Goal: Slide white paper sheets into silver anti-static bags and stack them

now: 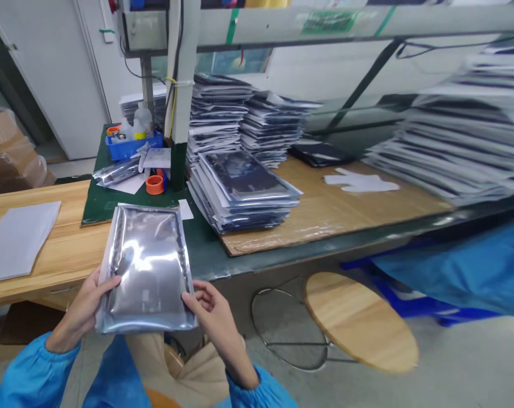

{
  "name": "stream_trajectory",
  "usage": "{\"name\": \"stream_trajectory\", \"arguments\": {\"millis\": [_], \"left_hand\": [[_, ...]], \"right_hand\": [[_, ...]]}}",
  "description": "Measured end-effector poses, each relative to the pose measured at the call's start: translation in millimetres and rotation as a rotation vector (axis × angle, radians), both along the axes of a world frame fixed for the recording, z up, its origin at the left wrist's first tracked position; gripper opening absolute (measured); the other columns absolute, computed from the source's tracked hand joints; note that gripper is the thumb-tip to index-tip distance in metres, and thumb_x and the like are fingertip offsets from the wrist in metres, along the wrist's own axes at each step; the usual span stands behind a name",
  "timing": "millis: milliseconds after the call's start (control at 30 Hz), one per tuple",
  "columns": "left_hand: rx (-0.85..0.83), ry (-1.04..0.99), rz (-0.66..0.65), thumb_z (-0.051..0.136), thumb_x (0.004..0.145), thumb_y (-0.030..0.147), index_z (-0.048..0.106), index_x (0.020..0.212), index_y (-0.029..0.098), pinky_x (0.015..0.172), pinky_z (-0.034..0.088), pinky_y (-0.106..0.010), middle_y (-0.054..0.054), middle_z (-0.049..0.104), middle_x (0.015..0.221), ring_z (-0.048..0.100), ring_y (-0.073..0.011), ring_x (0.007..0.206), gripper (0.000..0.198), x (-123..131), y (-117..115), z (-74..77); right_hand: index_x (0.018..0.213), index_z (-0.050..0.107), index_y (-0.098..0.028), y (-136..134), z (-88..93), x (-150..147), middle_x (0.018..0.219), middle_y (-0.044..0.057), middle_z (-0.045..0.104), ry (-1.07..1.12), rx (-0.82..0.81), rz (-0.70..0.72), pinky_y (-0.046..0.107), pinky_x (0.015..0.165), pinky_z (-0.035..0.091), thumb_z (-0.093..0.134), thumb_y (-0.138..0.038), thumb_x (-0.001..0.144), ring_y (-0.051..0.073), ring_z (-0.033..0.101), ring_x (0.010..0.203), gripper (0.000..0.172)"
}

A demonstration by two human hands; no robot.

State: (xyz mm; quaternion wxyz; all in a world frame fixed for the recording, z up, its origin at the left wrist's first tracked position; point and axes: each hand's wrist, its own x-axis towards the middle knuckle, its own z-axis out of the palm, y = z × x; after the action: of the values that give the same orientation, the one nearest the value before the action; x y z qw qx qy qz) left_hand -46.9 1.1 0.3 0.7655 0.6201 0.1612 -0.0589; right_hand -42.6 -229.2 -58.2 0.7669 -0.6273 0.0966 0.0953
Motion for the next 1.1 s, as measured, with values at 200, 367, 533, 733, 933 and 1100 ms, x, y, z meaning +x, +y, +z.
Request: {"name": "stream_trajectory", "arguments": {"millis": [200,367,533,733,933,1100], "left_hand": [[0.238,-0.068,-0.023,0.080,0.059,0.045,0.067,0.092,0.015,0.078,0.048,-0.029,-0.007,0.066,0.090,0.060,-0.0219,0.089,0.046,-23.2,12.3,2.6],[0.211,0.058,-0.047,0.075,0.056,0.062,0.061,0.070,0.014,0.054,0.043,-0.024,-0.001,0.054,0.062,0.049,-0.0134,0.059,0.052,-40.2,17.2,13.8],[0.638,-0.171,-0.004,0.059,0.076,0.056,0.044,0.054,0.017,0.046,0.030,-0.021,0.003,0.035,0.054,0.031,-0.0090,0.052,0.048,-49.7,6.2,30.5],[0.710,-0.216,0.116,0.056,0.072,0.067,0.065,0.071,0.016,0.056,0.045,-0.025,-0.003,0.059,0.063,0.052,-0.0160,0.061,0.052,-39.6,-1.3,36.4],[0.682,-0.169,0.093,0.062,0.069,0.064,0.073,0.100,0.017,0.077,0.049,-0.026,-0.008,0.071,0.089,0.062,-0.0227,0.093,0.058,-15.8,2.1,42.5],[0.836,-0.141,0.044,0.065,0.072,0.054,0.070,0.109,0.016,0.044,0.035,-0.019,0.001,0.060,0.057,0.043,-0.0090,0.048,0.053,-15.7,-3.4,42.8]], "right_hand": [[0.094,0.065,-0.019,4.0,20.2,-36.3,0.076,0.002,0.067,-0.059,-0.012,-0.076,0.026,0.068,0.050,0.072,-0.051,0.071,0.018,0.061,0.075,0.040],[0.099,0.065,-0.021,18.2,19.8,-56.2,0.092,0.005,0.071,-0.111,-0.118,-0.168,0.028,0.080,0.050,0.062,-0.055,0.078,0.021,0.062,0.088,0.040],[0.110,0.064,-0.020,26.2,14.2,-62.7,0.110,0.008,0.070,-0.123,-0.084,-0.183,0.035,0.091,0.049,0.066,-0.049,0.078,0.025,0.063,0.102,0.043],[0.116,0.060,-0.026,24.4,17.4,-64.7,0.105,0.004,0.072,-0.010,0.334,-0.232,0.024,0.065,0.056,0.079,-0.037,0.070,0.017,0.067,0.080,0.052],[0.108,0.069,-0.023,17.7,12.5,-68.2,0.069,0.000,0.071,0.110,0.532,-0.130,0.016,0.036,0.042,0.076,-0.040,0.073,0.007,0.051,0.042,0.039],[0.111,0.069,-0.026,5.9,4.7,-81.3,0.115,0.003,0.070,0.006,0.378,-0.255,0.029,0.101,0.047,0.075,-0.040,0.074,0.020,0.061,0.112,0.040]]}}
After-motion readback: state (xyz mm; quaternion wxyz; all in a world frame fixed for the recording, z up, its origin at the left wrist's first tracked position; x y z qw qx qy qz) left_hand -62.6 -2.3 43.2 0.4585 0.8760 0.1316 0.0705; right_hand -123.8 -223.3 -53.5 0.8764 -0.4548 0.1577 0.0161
